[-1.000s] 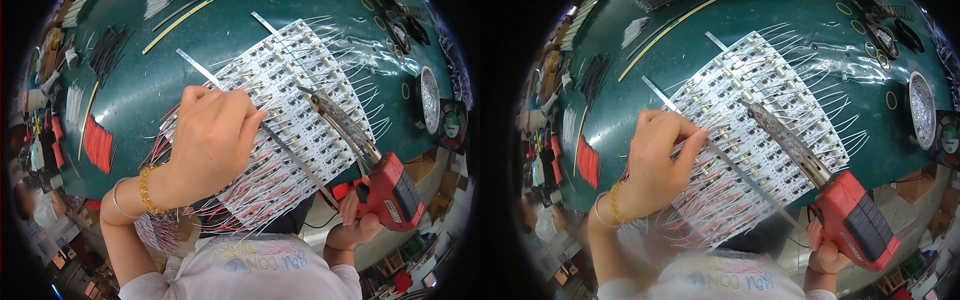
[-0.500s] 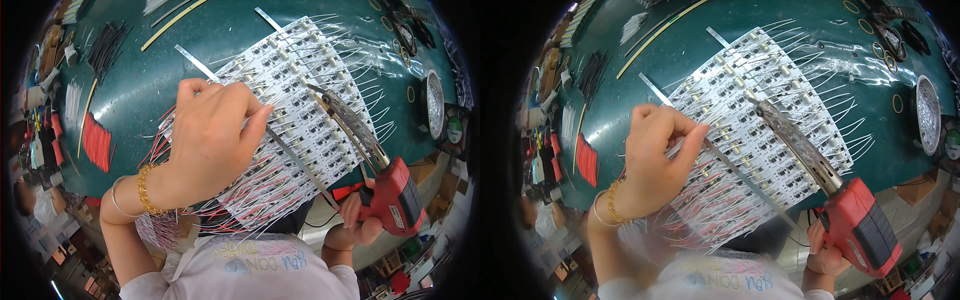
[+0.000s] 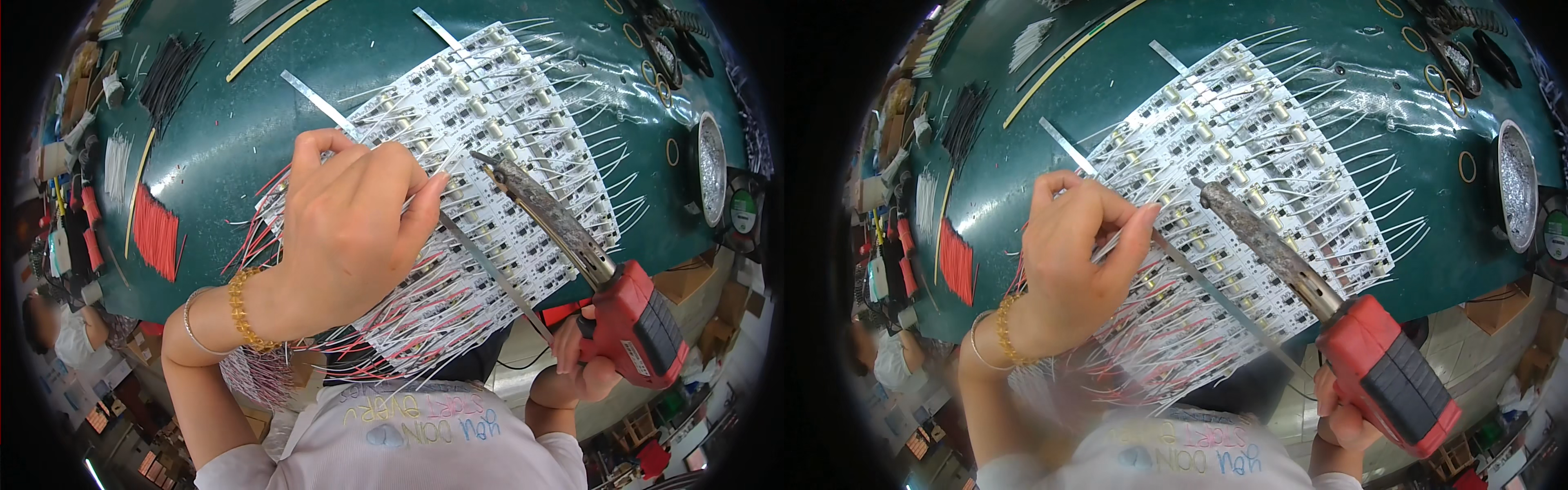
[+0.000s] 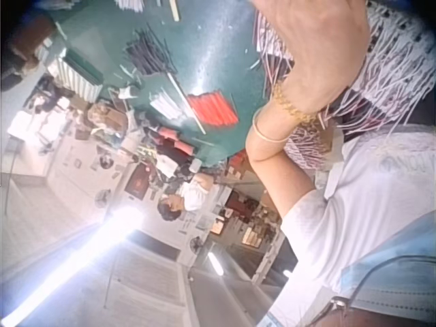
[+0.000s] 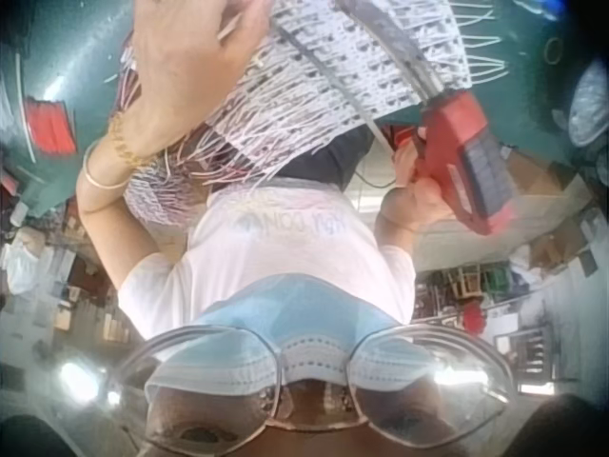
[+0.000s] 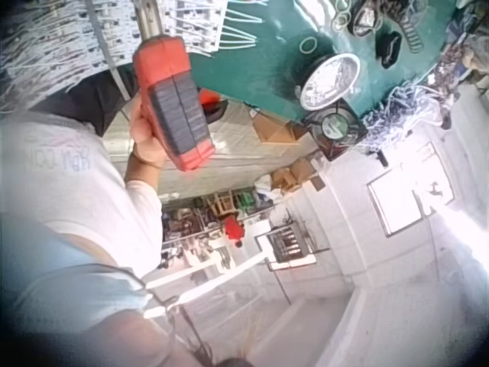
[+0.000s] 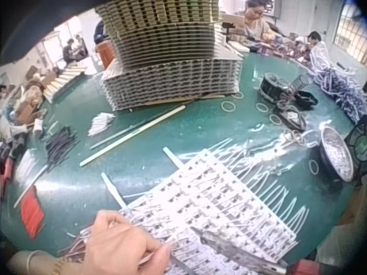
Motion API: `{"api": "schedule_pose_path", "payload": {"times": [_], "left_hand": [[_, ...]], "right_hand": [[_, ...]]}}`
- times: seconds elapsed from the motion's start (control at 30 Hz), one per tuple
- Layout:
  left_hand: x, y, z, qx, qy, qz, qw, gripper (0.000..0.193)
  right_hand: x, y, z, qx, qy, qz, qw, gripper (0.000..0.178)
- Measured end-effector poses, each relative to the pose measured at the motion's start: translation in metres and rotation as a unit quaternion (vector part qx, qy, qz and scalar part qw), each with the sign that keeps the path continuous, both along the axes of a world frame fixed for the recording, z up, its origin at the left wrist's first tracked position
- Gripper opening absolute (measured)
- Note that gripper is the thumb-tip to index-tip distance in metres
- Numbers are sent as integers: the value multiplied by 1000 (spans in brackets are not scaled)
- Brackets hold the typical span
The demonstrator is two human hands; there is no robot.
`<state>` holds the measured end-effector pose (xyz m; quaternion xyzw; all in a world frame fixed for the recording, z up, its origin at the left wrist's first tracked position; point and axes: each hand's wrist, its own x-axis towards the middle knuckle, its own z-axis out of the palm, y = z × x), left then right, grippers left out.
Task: The person uses a soldering iron to attach small wires to a grid-like circuit board. They repeatedly pick up individual wires from piles on the table, place them onto specific points on the board, and apply heat with the soldering iron to secure them.
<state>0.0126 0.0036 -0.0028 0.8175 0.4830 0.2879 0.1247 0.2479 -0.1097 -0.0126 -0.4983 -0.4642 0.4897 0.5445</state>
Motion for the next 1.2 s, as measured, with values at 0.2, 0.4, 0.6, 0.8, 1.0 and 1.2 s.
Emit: {"api": "schedule_pose_path", "payload": {"times": [0.2, 0.4, 0.6, 0.8, 1.0, 1.2], "left_hand": [[0, 0, -5, 31, 0, 0, 1000, 16], [1, 0, -6, 44, 2, -9, 999, 17], [0, 0, -7, 47, 3, -10, 999, 17], [0, -1, -5, 44, 14, -3, 999, 16], [-8, 2, 21, 107, 51, -20, 993, 9], [-4, -6, 17, 16, -9, -21, 1000, 7]], "right_hand": [[-1, 1, 3, -19, -9, 8, 1000, 64], [-2, -2, -3, -16, -18, -2, 1000, 69], [4, -3, -1, -17, -5, 13, 1000, 72], [3, -5, -3, -19, 12, 0, 1000, 73], [-2, -8, 1, -35, 26, -90, 995, 83], [6, -11, 1, -26, 39, -68, 997, 81]]}}
